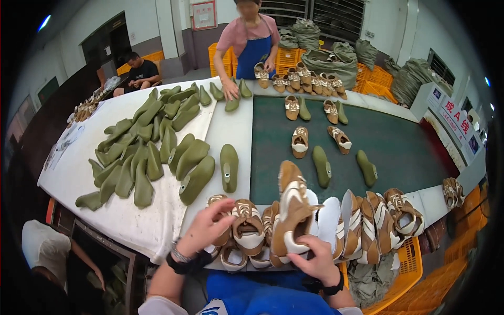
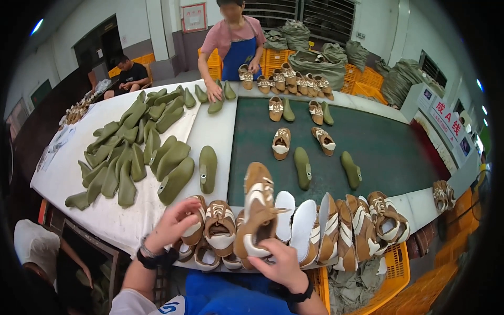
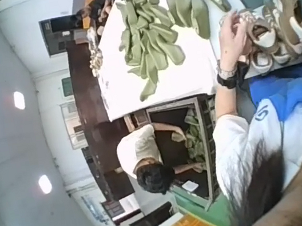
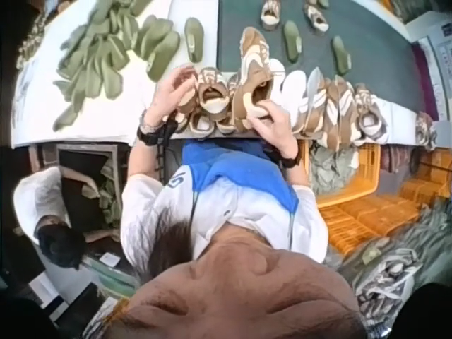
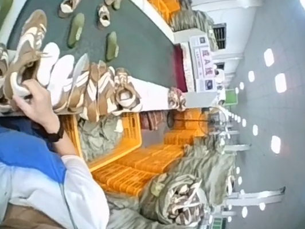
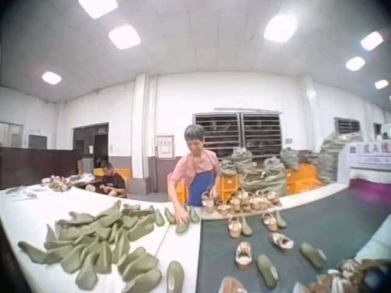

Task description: Placing shoe lasts into shoe uppers and arranging them on a conveyor belt in a factory.

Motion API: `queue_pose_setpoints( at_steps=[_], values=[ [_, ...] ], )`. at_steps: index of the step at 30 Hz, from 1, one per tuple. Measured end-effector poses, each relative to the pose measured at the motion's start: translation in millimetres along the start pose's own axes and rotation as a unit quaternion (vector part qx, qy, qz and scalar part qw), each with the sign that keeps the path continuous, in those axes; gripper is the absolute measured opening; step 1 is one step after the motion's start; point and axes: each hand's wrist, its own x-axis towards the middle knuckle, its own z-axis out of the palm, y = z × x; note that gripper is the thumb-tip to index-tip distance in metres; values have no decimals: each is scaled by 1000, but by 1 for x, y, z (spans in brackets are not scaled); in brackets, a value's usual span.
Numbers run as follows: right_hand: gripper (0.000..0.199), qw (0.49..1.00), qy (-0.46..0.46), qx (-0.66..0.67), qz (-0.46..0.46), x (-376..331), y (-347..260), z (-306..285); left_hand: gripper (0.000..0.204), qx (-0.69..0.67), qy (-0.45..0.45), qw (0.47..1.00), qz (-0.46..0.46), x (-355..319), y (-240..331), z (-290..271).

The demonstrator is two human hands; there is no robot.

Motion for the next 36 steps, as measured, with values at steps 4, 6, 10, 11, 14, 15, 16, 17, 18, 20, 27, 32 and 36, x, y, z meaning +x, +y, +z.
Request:
queue_pose_setpoints(
  at_steps=[4, 6, 10, 11, 14, 15, 16, 17, 18, 20, 27, 32, 36],
  values=[
    [35, 996, 78, 6, 35, -15, 3, -31, 45, 351, -69, 930, 88, 66, 10, -43],
    [35, 992, 119, -2, 31, -26, 7, -44, 56, 440, -138, 887, 14, 113, -22, -52],
    [36, 982, 182, 16, 42, -44, 6, -59, 79, 554, -172, 813, -49, 175, -103, -51],
    [37, 982, 186, -4, 42, -52, 13, -64, 85, 447, -239, 815, -281, 189, -96, -36],
    [44, 979, 185, -64, 61, -71, 19, -73, 59, 469, -179, 839, -209, 209, -159, -25],
    [43, 977, 200, -22, 64, -73, 26, -73, 59, 474, -188, 836, -203, 216, -159, -17],
    [43, 975, 209, -22, 71, -74, 28, -75, 54, 482, -191, 840, -161, 222, -160, -8],
    [42, 978, 193, -30, 65, -73, 29, -78, 48, 489, -193, 842, -118, 230, -160, 2],
    [42, 982, 175, -36, 57, -71, 30, -80, 50, 498, -205, 838, -84, 238, -159, 12],
    [40, 983, 175, -19, 47, -66, 34, -84, 51, 485, -238, 839, -68, 260, -151, 40],
    [43, 991, 130, -27, 10, -71, 30, -89, 49, 510, -278, 804, -122, 294, -173, 129],
    [38, 987, 152, 1, 49, -68, 34, -89, 48, 428, -220, 854, -197, 292, -175, 123],
    [35, 990, 135, -22, 31, -57, 24, -87, 72, 429, -256, 851, -163, 285, -164, 107]
  ],
)
